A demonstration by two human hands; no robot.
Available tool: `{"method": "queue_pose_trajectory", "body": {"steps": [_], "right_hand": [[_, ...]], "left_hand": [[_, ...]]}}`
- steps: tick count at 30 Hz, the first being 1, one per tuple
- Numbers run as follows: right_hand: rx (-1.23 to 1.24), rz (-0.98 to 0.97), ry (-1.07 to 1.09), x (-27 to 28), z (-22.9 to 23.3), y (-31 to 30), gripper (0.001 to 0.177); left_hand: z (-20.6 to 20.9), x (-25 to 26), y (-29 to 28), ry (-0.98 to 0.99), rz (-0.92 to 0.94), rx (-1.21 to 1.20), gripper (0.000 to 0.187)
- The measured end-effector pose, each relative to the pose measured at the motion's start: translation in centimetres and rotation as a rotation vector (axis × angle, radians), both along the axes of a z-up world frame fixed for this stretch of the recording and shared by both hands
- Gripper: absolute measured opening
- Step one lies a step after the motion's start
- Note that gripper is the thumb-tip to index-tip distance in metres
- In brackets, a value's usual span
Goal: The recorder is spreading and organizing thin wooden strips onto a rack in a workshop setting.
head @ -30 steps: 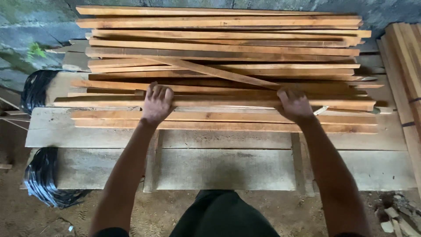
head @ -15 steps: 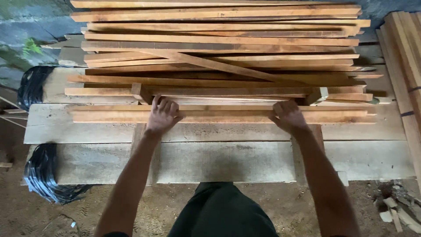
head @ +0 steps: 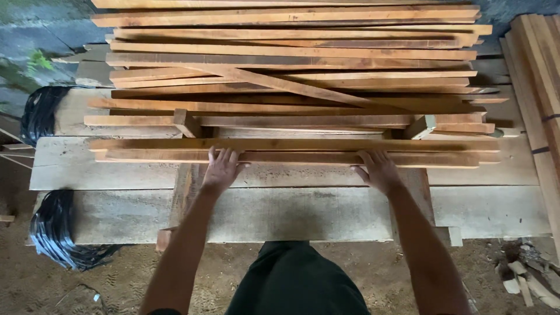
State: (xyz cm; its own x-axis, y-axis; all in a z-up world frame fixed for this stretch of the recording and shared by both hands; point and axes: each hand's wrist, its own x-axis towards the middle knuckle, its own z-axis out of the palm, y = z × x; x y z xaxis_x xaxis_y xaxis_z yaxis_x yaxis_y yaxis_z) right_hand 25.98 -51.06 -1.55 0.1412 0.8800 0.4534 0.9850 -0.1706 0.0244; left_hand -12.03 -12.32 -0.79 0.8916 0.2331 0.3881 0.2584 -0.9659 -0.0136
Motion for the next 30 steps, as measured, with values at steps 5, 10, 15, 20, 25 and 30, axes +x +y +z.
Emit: {"method": "queue_pose_trajectory", "body": {"steps": [5,10,15,20,25,30], "right_hand": [[-0.014,-0.048,0.031,-1.7,2.5,0.9,0.042],[-0.018,-0.091,0.044,-1.4,2.9,0.9,0.048],[-0.026,-0.19,0.036,0.3,1.0,0.9,0.072],[-0.094,-0.145,0.091,1.2,3.6,1.6,0.095],[-0.305,-0.172,0.094,2.3,2.8,3.3,0.1],[-0.353,-0.057,0.116,3.6,-0.3,5.5,0.086]], "left_hand": [[-1.5,1.2,-0.2,0.058,0.102,0.034,0.045],[0.3,1.7,-0.3,0.061,0.101,0.006,0.044],[2.3,1.9,-0.1,0.154,0.118,0.029,0.068],[2.2,2.2,0.7,0.187,0.11,-0.053,0.085],[2.1,3.2,2.4,0.239,0.105,-0.098,0.099],[-0.6,4.3,4.8,0.283,0.032,0.0,0.093]]}}
